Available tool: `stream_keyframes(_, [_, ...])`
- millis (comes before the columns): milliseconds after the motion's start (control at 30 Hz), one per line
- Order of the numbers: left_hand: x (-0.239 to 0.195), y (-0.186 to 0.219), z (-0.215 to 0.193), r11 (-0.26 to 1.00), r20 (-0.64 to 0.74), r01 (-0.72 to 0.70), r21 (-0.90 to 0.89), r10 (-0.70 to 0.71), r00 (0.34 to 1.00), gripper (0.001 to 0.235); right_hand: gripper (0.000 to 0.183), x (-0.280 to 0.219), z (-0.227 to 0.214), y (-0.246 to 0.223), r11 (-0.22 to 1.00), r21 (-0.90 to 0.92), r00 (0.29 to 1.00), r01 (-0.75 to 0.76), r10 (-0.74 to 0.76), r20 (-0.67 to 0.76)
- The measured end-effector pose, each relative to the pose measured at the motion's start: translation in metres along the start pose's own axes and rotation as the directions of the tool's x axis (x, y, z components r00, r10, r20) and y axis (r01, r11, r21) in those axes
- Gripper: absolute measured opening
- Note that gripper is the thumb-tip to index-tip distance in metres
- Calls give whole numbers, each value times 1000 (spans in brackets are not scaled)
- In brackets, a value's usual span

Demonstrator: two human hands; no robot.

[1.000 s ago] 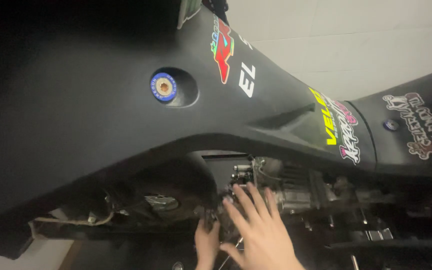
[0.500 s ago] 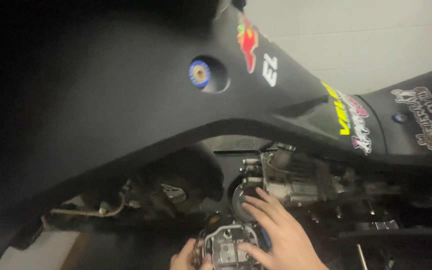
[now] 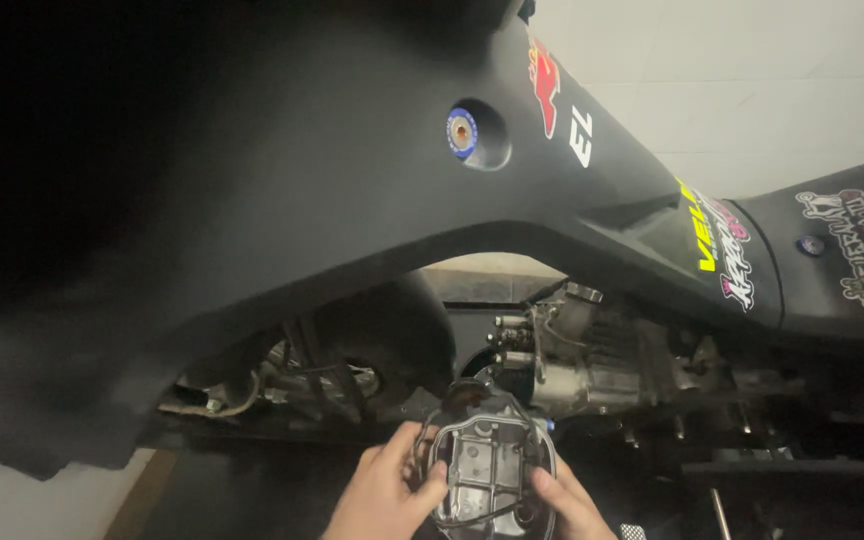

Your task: The person aligns a metallic engine casing with the motorcycle's engine block and secures it in place. They then use a screwdriver to tighten the bolts on the casing, ensuring it is firmly attached to the engine.

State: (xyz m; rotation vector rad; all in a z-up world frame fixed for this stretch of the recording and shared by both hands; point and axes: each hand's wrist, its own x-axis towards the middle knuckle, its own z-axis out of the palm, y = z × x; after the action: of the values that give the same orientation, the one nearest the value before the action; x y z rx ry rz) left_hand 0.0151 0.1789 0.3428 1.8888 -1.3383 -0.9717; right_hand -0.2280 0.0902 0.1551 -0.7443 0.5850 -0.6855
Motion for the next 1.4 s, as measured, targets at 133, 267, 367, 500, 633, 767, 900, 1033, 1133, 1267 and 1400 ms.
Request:
stream_keyframes(133, [2,9,-14,966,-38,-248,72,251,967,56,85,-10,26,-14,996,-44,994,73,-77,-75])
stream_keyframes(267, [5,56,-31,956,-6,-293,14,293,956,74,79,-20,42,-26,993,111,970,-29,55,-238])
stream_keyframes(367, [18,52,-27,987,115,-152,55,145,983,62,82,-24,36,-13,994,108,985,8,11,-172])
stream_keyframes(500, [43,23,-18,959,194,-283,-7,279,940,46,85,-18,-4,11,984,85,988,155,-156,0])
stream_keyframes(633, [42,36,-16,978,260,-198,-65,208,943,39,84,-22,-4,6,991,131,998,34,-27,-52])
stream_keyframes(767, [20,62,-22,979,116,-196,-51,201,973,34,85,-17,-10,23,983,183,1000,22,-19,-20])
stream_keyframes(900, [-7,92,-38,977,-19,-212,3,212,977,32,86,-11,-14,23,928,371,999,-29,36,-13])
stream_keyframes(1033, [-18,83,-44,948,-116,-316,-41,309,944,28,85,-16,-5,20,938,347,999,20,-9,-33])
stream_keyframes(1133, [-20,76,-40,899,-189,-436,-45,421,887,25,84,-17,3,12,947,312,997,73,-61,-47])
stream_keyframes(1267, [-18,61,-19,930,-253,-347,-123,309,917,22,82,-16,1,10,952,272,989,145,-131,-68])
stream_keyframes(1400, [-10,45,5,952,-336,-235,-197,159,928,20,85,-10,-34,39,919,387,901,-79,232,-367])
